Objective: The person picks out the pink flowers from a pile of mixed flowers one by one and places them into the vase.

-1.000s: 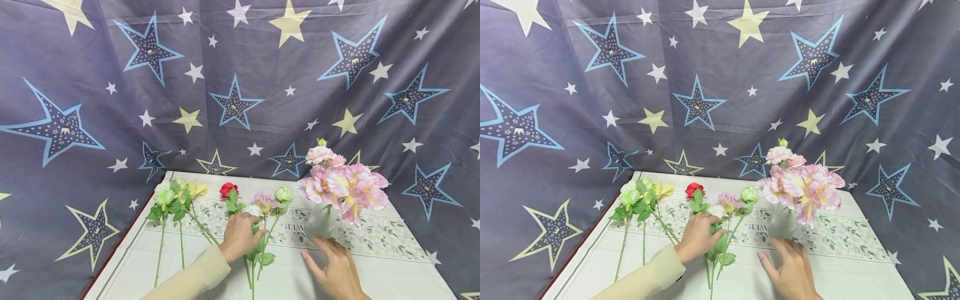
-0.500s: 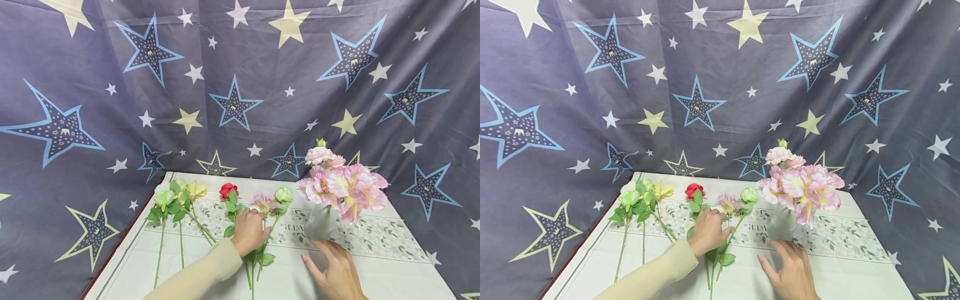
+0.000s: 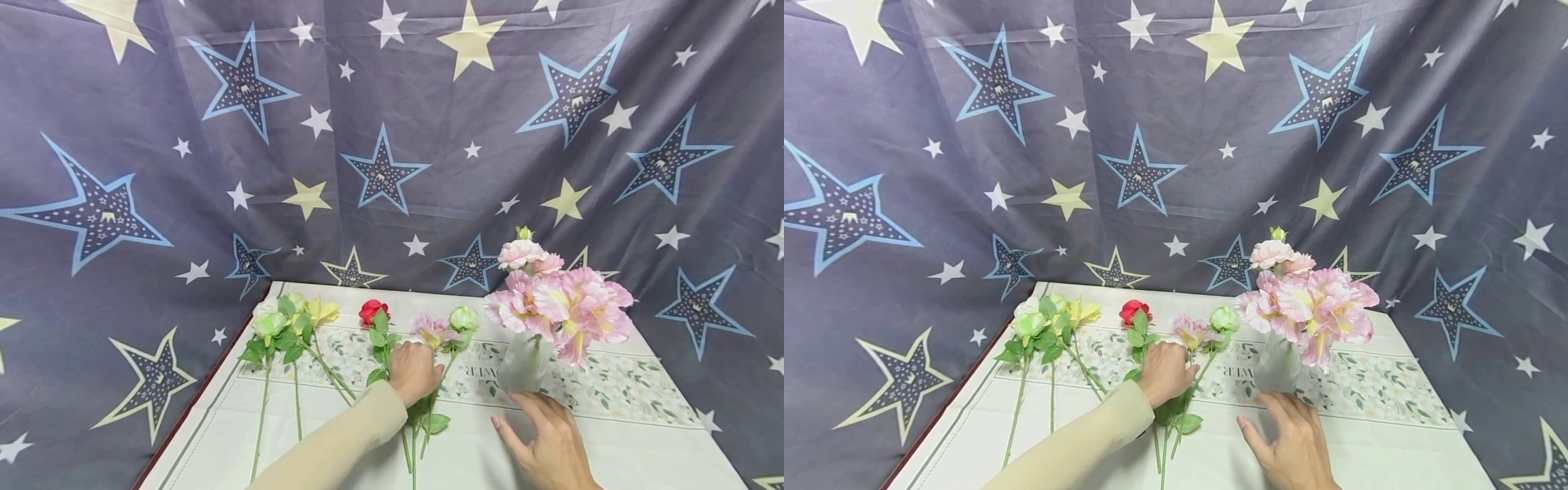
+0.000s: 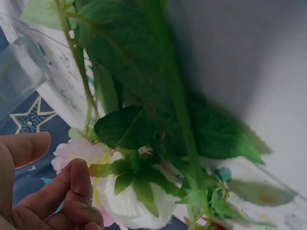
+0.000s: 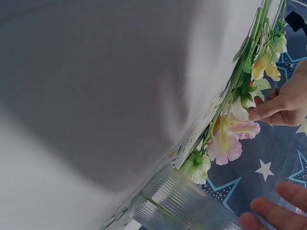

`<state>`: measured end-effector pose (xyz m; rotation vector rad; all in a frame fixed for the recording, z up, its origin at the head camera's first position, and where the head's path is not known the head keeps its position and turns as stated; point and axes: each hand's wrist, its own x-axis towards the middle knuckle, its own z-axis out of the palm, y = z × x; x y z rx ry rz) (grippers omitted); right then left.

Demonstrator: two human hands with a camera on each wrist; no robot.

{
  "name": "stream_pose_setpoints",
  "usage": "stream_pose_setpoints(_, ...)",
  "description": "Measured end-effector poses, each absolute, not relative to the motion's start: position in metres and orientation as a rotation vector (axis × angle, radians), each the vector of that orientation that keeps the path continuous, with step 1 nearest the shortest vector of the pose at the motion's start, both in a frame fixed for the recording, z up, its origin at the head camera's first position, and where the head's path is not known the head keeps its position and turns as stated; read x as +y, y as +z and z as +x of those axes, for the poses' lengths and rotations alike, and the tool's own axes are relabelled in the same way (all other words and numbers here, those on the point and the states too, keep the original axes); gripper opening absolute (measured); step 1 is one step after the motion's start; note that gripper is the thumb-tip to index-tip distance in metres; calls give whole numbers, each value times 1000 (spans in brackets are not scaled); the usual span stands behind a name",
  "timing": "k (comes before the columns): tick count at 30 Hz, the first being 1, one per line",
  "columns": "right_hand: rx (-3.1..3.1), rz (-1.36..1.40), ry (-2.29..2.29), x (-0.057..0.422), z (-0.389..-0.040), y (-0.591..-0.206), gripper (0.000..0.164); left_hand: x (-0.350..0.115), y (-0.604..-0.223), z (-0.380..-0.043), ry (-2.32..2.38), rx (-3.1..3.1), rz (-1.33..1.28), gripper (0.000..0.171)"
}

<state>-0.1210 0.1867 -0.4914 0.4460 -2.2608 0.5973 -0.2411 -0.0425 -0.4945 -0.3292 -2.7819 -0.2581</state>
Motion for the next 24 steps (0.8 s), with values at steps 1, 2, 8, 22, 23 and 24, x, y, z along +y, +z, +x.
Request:
stream_pose_setpoints(1,-2261,445,600,187,-121,-491,38,-42,-496,-242,-259,-2787,-323,49)
stream_pose_setpoints(2,-2260,444,601,187,-121,-491,38,-41,-496,-243,-263,-2791,-315,49)
stream_pose_setpoints(8,-2272,431,617,187,-121,-490,38,-38,-500,-249,-273,-2818,-286,48)
stream_pose_setpoints(22,-2281,429,615,190,-120,-489,39,-31,-507,-254,-238,-2877,-256,44)
stream_pose_setpoints(23,-2281,429,612,190,-119,-489,39,-31,-508,-254,-235,-2881,-253,44)
stream_pose_setpoints(24,-2280,429,608,190,-119,-490,39,-31,-509,-255,-238,-2884,-248,43)
